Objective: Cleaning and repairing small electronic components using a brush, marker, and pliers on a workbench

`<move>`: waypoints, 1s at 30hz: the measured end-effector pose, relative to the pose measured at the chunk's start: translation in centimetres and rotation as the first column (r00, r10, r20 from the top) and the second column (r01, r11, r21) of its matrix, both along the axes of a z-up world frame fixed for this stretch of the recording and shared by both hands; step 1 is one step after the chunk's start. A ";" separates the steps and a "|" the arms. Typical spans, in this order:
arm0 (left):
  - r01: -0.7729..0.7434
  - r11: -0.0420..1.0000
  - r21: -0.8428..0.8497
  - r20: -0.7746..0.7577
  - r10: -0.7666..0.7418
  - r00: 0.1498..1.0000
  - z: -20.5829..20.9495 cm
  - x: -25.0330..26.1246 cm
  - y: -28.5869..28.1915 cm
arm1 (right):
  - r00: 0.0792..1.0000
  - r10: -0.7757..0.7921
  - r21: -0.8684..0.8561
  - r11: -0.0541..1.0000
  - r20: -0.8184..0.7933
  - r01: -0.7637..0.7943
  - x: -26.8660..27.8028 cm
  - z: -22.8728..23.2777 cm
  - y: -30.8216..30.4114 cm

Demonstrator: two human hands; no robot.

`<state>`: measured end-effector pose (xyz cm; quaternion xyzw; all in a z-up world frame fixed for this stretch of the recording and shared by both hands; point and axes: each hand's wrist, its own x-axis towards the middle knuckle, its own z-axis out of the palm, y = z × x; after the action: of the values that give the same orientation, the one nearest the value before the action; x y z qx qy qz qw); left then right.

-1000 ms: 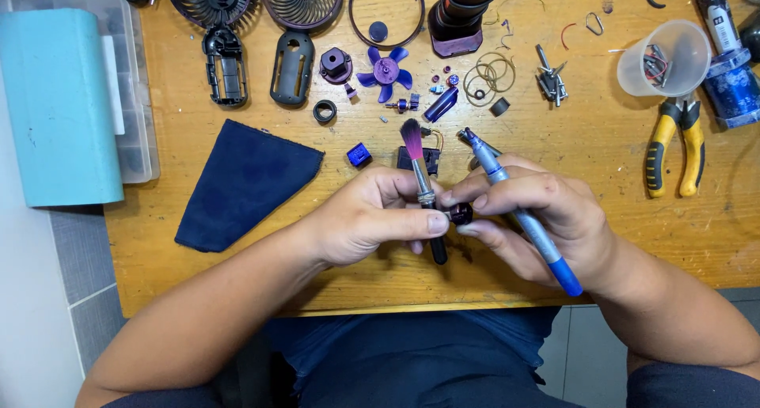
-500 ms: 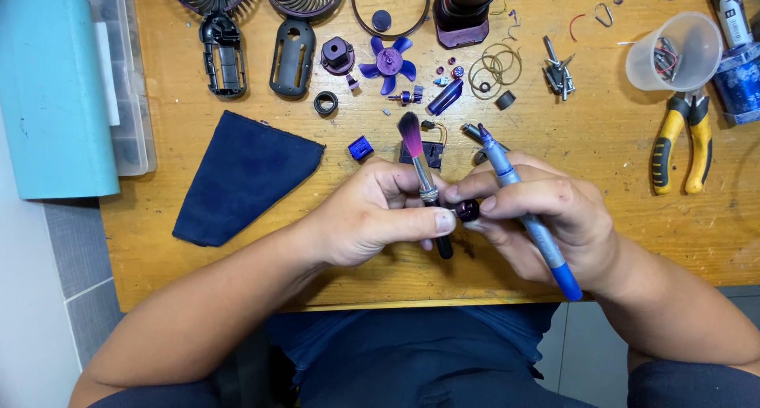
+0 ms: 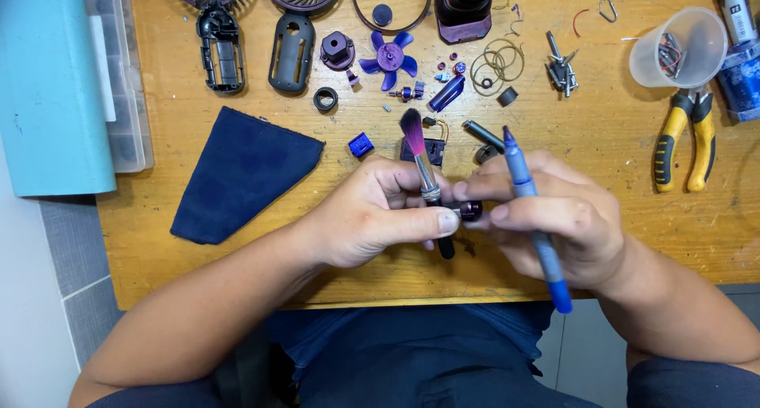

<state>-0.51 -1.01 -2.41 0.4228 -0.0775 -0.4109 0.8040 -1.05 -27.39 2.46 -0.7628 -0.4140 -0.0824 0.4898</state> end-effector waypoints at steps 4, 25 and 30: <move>0.012 0.999 0.038 -0.035 -0.011 0.999 0.0 -0.2 -0.1 | 0.973 0.006 0.113 0.993 -0.231 0.020 -0.6 -0.7 0.2; 0.002 0.998 0.064 -0.004 -0.002 1.000 0.9 -0.2 0.0 | 0.989 -0.019 0.078 0.996 -0.144 0.030 -0.5 -0.9 -0.2; 0.008 0.999 0.049 -0.043 -0.006 0.999 0.9 -0.3 0.0 | 0.981 0.022 0.095 0.995 -0.192 -0.004 -0.5 -0.8 0.0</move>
<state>-0.85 -1.05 -1.50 0.4332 -0.0516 -0.4246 0.7933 -1.54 -27.35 1.62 -0.7406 -0.3651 -0.0242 0.5635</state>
